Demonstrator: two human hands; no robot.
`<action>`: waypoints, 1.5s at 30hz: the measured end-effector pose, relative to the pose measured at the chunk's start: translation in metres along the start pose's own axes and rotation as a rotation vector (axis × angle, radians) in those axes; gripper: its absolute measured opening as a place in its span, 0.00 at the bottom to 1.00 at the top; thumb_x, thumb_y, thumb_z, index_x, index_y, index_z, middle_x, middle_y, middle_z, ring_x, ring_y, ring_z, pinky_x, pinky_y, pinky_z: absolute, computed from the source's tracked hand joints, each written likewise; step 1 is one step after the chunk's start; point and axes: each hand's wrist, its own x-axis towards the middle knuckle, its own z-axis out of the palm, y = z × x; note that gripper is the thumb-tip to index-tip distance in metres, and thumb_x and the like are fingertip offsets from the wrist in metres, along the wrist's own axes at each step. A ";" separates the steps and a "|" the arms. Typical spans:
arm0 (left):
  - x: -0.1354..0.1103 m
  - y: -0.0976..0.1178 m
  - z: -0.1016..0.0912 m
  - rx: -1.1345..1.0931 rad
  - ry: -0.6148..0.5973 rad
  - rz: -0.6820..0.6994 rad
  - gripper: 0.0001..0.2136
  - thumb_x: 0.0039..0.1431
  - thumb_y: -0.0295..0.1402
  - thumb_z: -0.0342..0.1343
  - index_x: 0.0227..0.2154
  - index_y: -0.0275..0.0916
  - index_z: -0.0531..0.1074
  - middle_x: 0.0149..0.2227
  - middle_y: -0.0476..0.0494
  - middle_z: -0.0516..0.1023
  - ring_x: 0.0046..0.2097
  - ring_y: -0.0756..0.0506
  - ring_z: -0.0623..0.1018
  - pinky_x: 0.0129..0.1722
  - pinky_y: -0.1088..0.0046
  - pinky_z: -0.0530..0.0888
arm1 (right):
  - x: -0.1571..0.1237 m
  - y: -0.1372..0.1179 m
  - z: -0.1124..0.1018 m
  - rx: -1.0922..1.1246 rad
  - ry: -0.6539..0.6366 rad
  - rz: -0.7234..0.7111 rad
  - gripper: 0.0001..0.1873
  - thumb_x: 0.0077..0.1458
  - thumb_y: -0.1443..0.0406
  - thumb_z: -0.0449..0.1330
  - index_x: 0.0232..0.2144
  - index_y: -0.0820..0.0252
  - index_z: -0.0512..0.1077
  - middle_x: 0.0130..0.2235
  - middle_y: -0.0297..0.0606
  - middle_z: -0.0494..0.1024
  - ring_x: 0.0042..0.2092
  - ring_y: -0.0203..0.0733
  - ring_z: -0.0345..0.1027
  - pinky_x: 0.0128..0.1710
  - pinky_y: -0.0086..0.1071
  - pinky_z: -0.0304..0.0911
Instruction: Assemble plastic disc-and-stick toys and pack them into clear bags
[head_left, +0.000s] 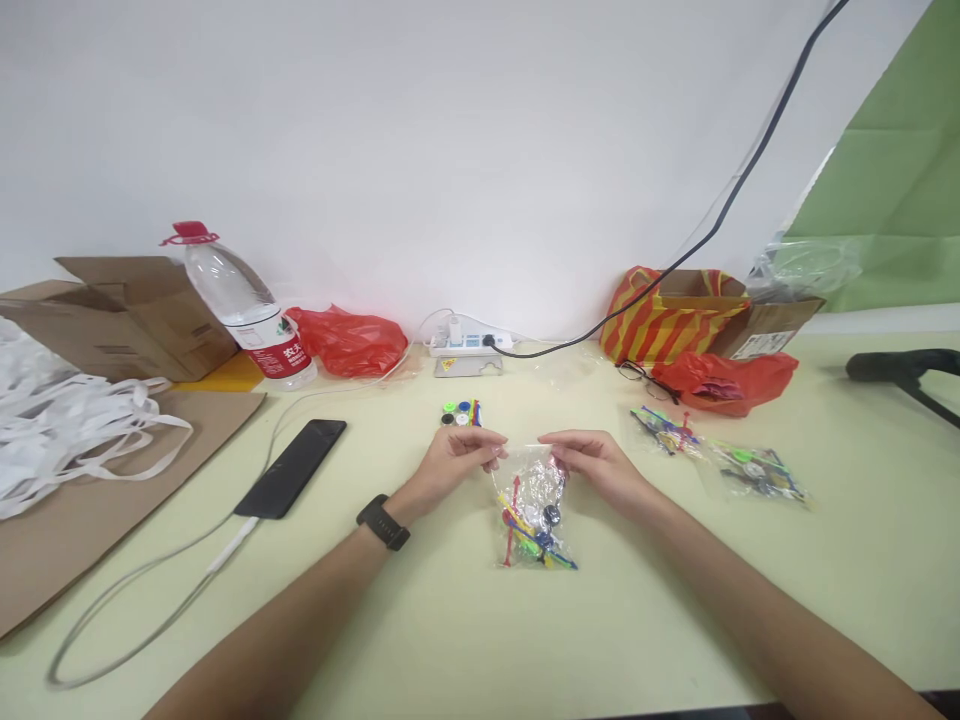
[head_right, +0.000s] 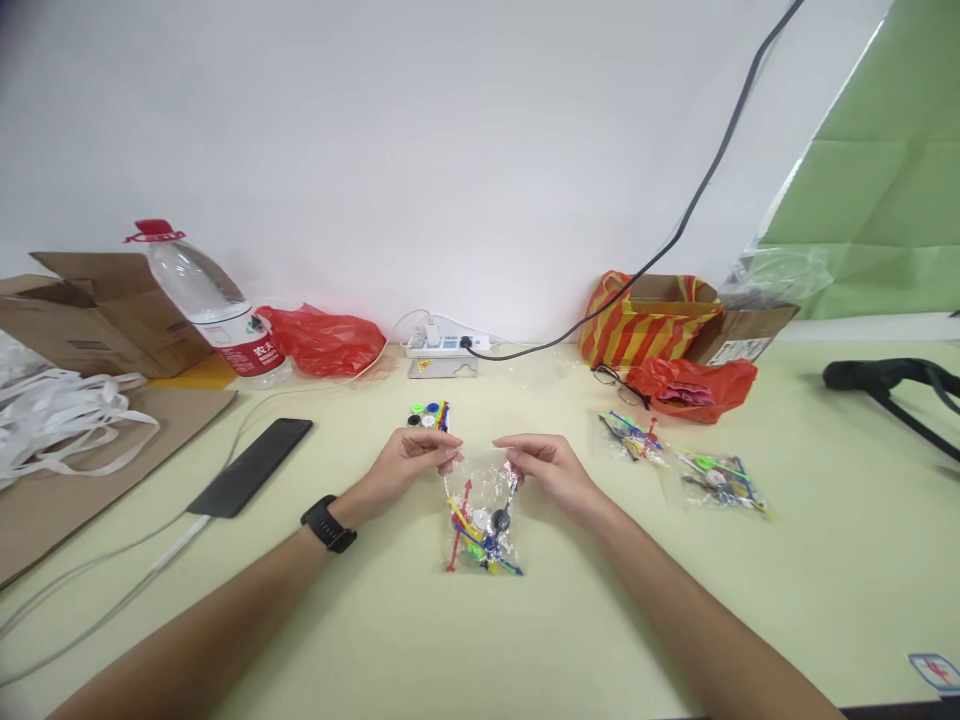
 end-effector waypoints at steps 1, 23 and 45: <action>0.000 0.000 0.000 0.000 0.003 0.013 0.12 0.56 0.38 0.70 0.38 0.34 0.83 0.34 0.39 0.84 0.31 0.48 0.78 0.36 0.71 0.75 | 0.000 0.000 0.000 0.027 -0.005 0.003 0.16 0.55 0.55 0.69 0.43 0.58 0.84 0.32 0.38 0.79 0.33 0.40 0.67 0.38 0.36 0.64; -0.007 -0.003 0.019 -0.032 0.035 -0.078 0.16 0.58 0.42 0.69 0.43 0.35 0.80 0.34 0.43 0.83 0.34 0.47 0.80 0.36 0.73 0.77 | -0.004 -0.006 0.000 -0.224 -0.053 -0.219 0.13 0.60 0.65 0.58 0.33 0.56 0.84 0.36 0.40 0.82 0.39 0.45 0.73 0.44 0.38 0.66; -0.007 0.002 0.018 0.029 -0.033 -0.096 0.14 0.54 0.39 0.72 0.36 0.33 0.84 0.33 0.40 0.85 0.33 0.47 0.81 0.34 0.75 0.78 | -0.001 0.004 0.019 -0.132 -0.099 -0.040 0.22 0.59 0.48 0.66 0.33 0.63 0.81 0.29 0.37 0.78 0.30 0.37 0.66 0.31 0.30 0.60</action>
